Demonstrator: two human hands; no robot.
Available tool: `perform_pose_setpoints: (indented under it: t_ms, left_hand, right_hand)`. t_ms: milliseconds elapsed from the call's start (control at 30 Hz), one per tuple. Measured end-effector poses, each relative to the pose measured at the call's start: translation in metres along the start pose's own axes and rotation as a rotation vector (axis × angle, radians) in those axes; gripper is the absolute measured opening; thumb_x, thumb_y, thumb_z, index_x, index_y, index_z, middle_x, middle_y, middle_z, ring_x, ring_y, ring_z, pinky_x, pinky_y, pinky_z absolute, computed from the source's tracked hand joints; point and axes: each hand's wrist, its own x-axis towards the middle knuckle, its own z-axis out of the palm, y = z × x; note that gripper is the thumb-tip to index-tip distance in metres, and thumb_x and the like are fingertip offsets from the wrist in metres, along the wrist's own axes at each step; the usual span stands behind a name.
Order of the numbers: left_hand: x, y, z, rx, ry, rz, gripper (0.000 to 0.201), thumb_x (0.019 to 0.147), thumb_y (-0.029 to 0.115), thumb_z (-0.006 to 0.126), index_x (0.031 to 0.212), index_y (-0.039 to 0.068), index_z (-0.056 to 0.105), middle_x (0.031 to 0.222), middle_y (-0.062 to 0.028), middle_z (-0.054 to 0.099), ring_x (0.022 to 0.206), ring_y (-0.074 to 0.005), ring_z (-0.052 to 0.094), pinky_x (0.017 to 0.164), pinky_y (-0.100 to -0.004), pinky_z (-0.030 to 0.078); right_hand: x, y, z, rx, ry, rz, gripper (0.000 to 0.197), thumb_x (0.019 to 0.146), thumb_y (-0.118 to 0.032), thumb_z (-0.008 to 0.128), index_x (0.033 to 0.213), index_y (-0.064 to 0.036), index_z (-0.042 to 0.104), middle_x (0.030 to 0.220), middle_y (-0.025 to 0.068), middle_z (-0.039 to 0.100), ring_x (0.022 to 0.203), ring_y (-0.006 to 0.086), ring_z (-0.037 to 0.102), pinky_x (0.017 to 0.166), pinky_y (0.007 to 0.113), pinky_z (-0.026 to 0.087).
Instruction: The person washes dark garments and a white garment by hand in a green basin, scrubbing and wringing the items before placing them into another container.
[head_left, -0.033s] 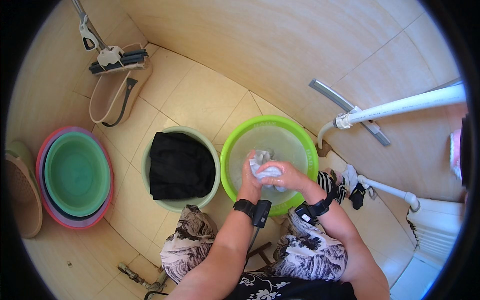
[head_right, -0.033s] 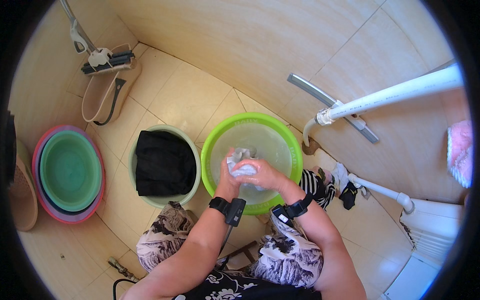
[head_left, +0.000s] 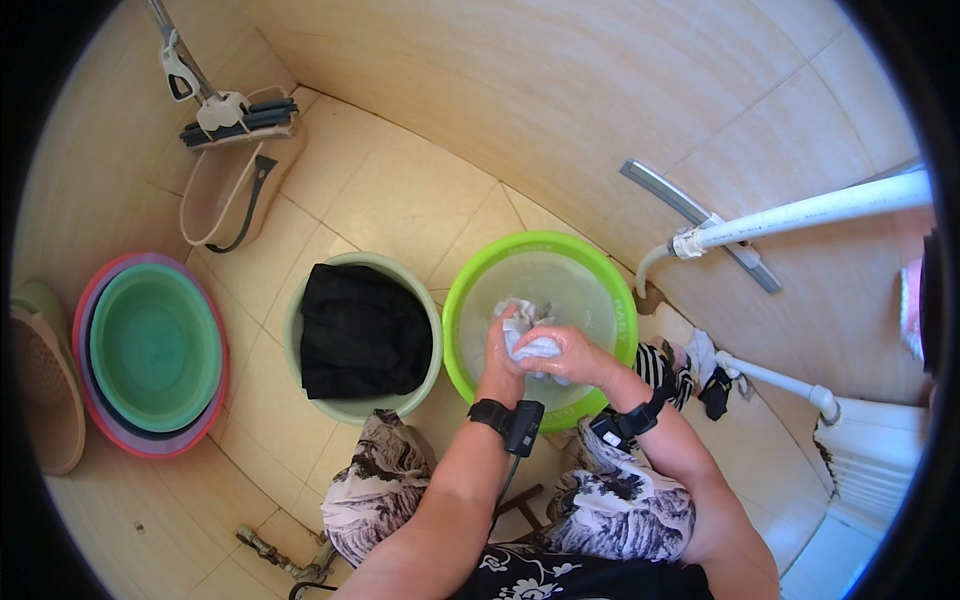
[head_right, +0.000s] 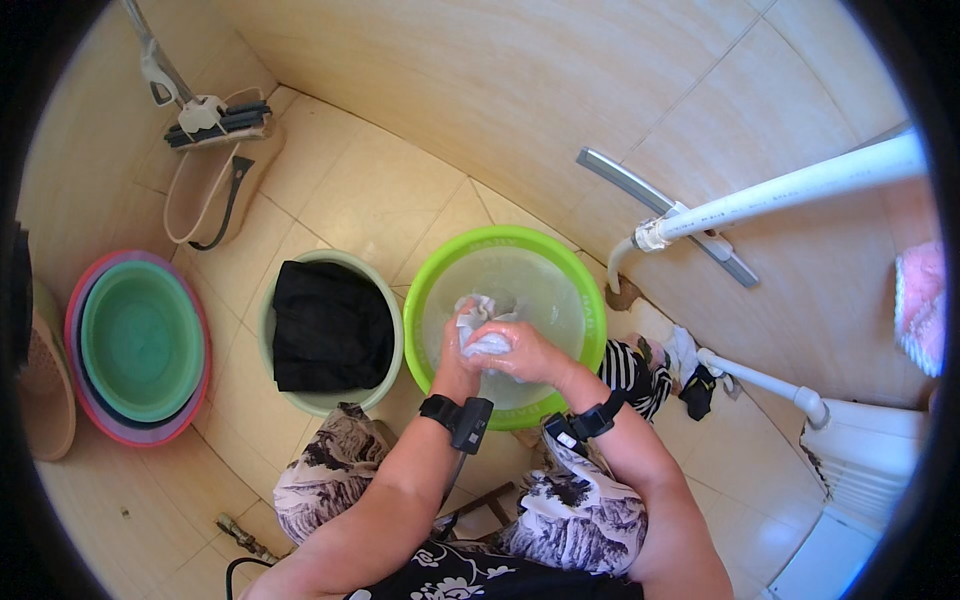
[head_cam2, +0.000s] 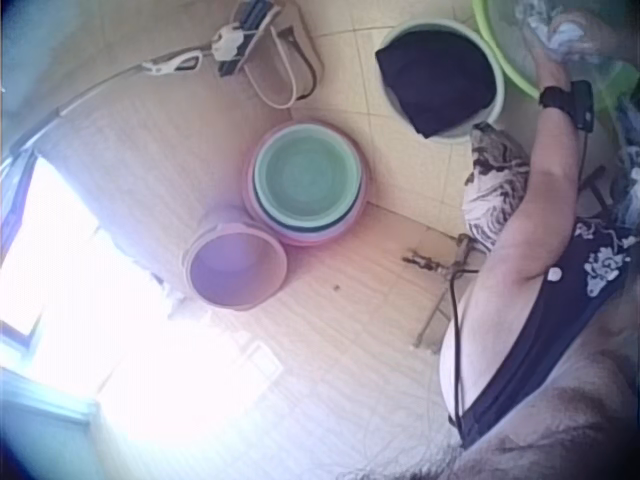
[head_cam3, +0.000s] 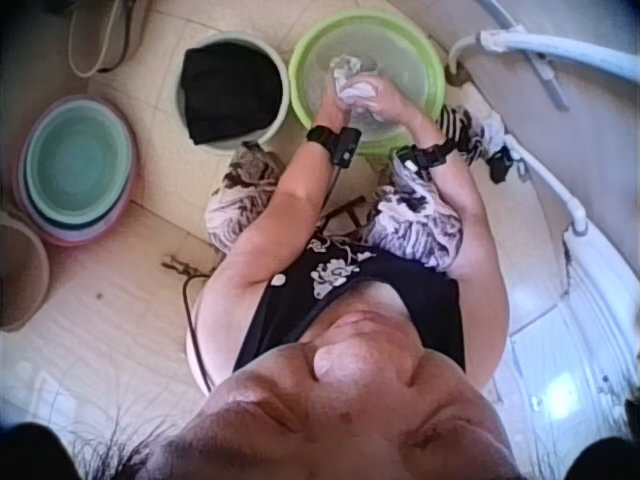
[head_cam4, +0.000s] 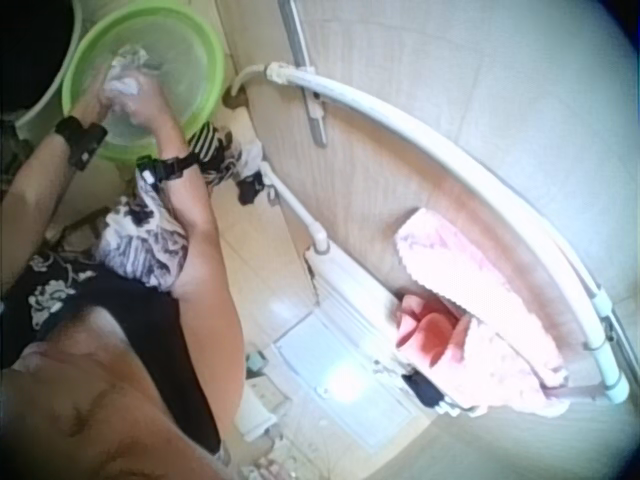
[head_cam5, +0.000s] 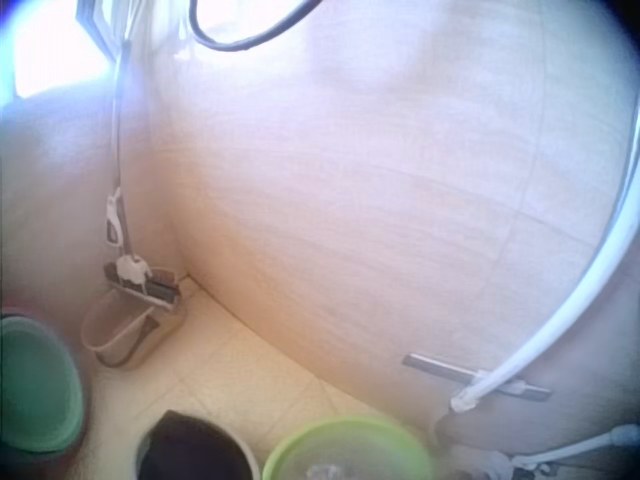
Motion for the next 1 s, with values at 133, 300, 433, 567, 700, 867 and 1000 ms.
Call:
perform_pose_setpoints:
  t_ms: [133,300,433,567,700,867,1000]
  left_hand:
    - [-0.025,0.002,0.029,0.053,0.041,0.022,0.038,0.094,0.045,0.051,0.106,0.010,0.058,0.092,-0.0078,0.063,0.083,-0.0215,0.063,0.075,-0.0365,0.053]
    - [-0.003,-0.009,0.017,0.151,0.202,0.029,0.033,0.094,0.043,0.052,0.099,0.010,0.058,0.091,-0.0069,0.063,0.082,-0.0205,0.063,0.074,-0.0362,0.052]
    - [0.017,-0.021,0.000,0.240,0.259,0.148,0.032,0.094,0.036,0.052,0.105,0.006,0.058,0.098,-0.0061,0.062,0.085,-0.0191,0.061,0.073,-0.0350,0.050]
    - [0.000,-0.011,0.040,0.397,0.280,0.260,0.034,0.094,0.033,0.051,0.117,0.009,0.055,0.111,-0.0061,0.060,0.101,-0.0208,0.057,0.084,-0.0345,0.045]
    - [0.031,-0.012,-0.055,0.640,0.330,0.190,0.038,0.094,0.030,0.051,0.125,0.008,0.051,0.118,-0.0073,0.057,0.106,-0.0210,0.055,0.088,-0.0343,0.044]
    - [0.022,-0.018,-0.001,0.582,0.391,0.018,0.045,0.094,0.027,0.051,0.134,0.007,0.045,0.127,-0.0103,0.054,0.114,-0.0247,0.053,0.095,-0.0377,0.043]
    - [0.029,-0.013,-0.030,0.213,0.230,0.207,0.043,0.095,0.033,0.051,0.129,0.006,0.049,0.120,-0.0125,0.058,0.110,-0.0284,0.057,0.092,-0.0423,0.047]
  right_hand:
    - [-0.001,0.007,0.014,-0.273,0.221,-0.048,0.032,0.083,-0.033,0.071,0.100,-0.0066,0.066,0.084,0.0146,0.067,0.076,0.0233,0.066,0.071,0.034,0.051]
    - [0.020,0.025,0.015,-0.492,0.420,-0.119,0.034,0.089,-0.035,0.062,0.100,-0.0028,0.064,0.075,0.0128,0.065,0.072,0.0190,0.064,0.066,0.035,0.050]
    - [0.047,0.058,-0.035,-0.508,0.400,0.126,0.035,0.090,-0.036,0.056,0.101,-0.0045,0.064,0.081,0.0168,0.066,0.078,0.0272,0.064,0.072,0.039,0.051]
    - [0.027,0.128,-0.112,0.014,0.596,0.276,0.044,0.093,-0.035,0.054,0.120,-0.0005,0.053,0.100,0.0147,0.064,0.080,0.0226,0.063,0.079,0.037,0.051]
    - [0.034,0.121,-0.027,-0.976,0.631,0.076,0.046,0.090,-0.036,0.056,0.126,-0.0080,0.054,0.114,0.0225,0.061,0.111,0.0359,0.056,0.095,0.042,0.044]
    - [0.008,0.117,-0.094,-0.837,0.490,0.421,0.061,0.080,-0.014,0.069,0.136,-0.0105,0.044,0.119,0.0149,0.061,0.097,0.0354,0.063,0.080,0.041,0.051]
    - [0.022,0.079,-0.048,0.153,0.401,0.211,0.057,0.077,-0.008,0.073,0.130,-0.0093,0.051,0.110,0.0062,0.065,0.096,0.0228,0.063,0.078,0.036,0.051]
